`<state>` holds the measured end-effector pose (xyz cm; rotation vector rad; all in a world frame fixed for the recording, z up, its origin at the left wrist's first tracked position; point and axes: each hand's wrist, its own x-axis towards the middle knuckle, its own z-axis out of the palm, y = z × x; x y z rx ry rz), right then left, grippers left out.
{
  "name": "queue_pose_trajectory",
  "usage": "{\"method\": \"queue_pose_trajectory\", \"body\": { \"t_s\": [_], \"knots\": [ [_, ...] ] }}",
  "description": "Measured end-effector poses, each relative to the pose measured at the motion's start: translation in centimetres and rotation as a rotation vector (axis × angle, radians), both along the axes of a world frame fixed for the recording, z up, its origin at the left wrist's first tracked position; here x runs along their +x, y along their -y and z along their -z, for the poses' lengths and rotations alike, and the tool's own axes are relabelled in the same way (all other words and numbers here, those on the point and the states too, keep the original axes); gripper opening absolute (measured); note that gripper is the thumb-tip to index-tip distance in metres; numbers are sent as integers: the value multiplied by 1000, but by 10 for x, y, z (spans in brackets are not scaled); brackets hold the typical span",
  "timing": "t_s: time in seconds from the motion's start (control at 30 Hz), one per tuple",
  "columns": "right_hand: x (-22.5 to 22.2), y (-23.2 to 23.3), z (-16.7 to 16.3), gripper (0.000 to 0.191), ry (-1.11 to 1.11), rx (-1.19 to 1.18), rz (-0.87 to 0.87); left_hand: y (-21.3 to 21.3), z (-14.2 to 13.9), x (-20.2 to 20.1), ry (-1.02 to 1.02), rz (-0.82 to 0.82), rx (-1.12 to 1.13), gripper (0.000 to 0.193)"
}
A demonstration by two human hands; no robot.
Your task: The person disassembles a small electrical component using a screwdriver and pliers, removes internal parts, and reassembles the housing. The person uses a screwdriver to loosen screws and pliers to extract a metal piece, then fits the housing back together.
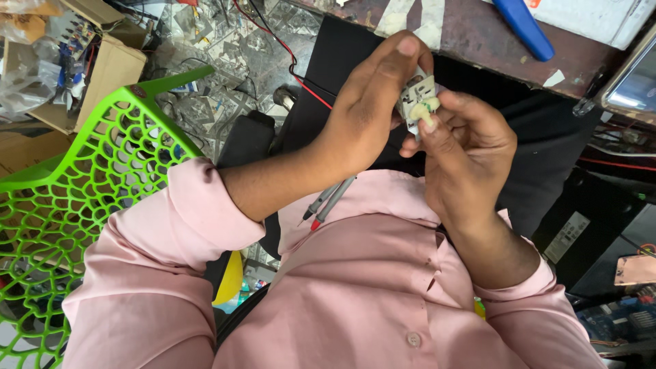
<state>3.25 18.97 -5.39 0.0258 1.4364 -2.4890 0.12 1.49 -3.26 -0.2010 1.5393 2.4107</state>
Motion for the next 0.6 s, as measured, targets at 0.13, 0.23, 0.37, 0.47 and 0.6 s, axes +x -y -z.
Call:
{"method": "queue_pose_trajectory", "body": {
  "t_s": [0.13,0.23,0.37,0.47,0.6],
  "knots": [
    [0,3,1,23,-2,-15,-9,0,1,-2,36,-17,-45,46],
    [0,7,0,24,-28,-75,-21,4,-1,-4,-110,-101,-84,47],
    [1,9,-6,36,-50,-65,-25,7,-6,-7,107,-215,-3,48],
    [-2,6,-13,29,-153,162,34,8,-10,-7,143,-280,82,48],
    [-16,-9,-24,19,-432,579,181,8,-10,-10,149,-319,196,47]
  ]
}}
